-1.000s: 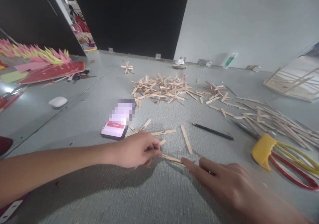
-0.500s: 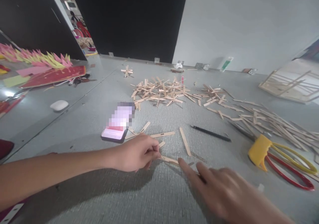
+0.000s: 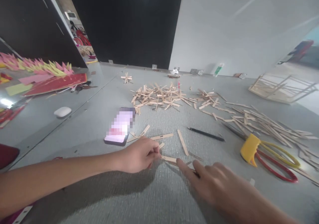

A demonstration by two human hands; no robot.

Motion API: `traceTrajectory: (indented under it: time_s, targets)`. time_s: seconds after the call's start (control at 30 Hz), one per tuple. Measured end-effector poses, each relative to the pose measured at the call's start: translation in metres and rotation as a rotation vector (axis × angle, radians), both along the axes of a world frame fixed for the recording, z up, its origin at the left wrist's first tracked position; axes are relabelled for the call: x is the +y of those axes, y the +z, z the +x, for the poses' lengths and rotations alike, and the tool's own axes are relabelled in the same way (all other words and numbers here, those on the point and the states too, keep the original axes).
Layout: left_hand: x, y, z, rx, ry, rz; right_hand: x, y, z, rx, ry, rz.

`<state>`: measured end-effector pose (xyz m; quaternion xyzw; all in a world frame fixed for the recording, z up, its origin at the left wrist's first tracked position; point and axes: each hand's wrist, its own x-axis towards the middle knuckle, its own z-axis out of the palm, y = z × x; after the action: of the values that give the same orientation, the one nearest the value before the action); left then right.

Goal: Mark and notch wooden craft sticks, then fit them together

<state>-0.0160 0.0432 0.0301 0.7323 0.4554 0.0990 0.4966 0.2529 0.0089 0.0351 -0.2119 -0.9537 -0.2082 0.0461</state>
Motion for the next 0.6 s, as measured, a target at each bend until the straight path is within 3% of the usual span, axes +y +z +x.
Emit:
traceTrajectory:
  time_s: [0.1, 0.17, 0.4, 0.6]
  targets:
    - [0.002, 0.000, 0.000, 0.001, -0.001, 0.018, -0.031, 0.000, -0.017, 0.032, -0.123, 0.049]
    - [0.003, 0.000, 0.000, -0.005, -0.001, 0.026, -0.035, -0.003, -0.017, 0.060, -0.146, 0.026]
    - [0.002, -0.003, -0.001, -0.021, -0.001, -0.043, 0.018, -0.012, 0.016, 0.076, 0.034, -0.142]
    - [0.002, 0.001, -0.001, -0.002, 0.035, -0.052, -0.031, -0.006, -0.024, 0.015, -0.161, 0.035]
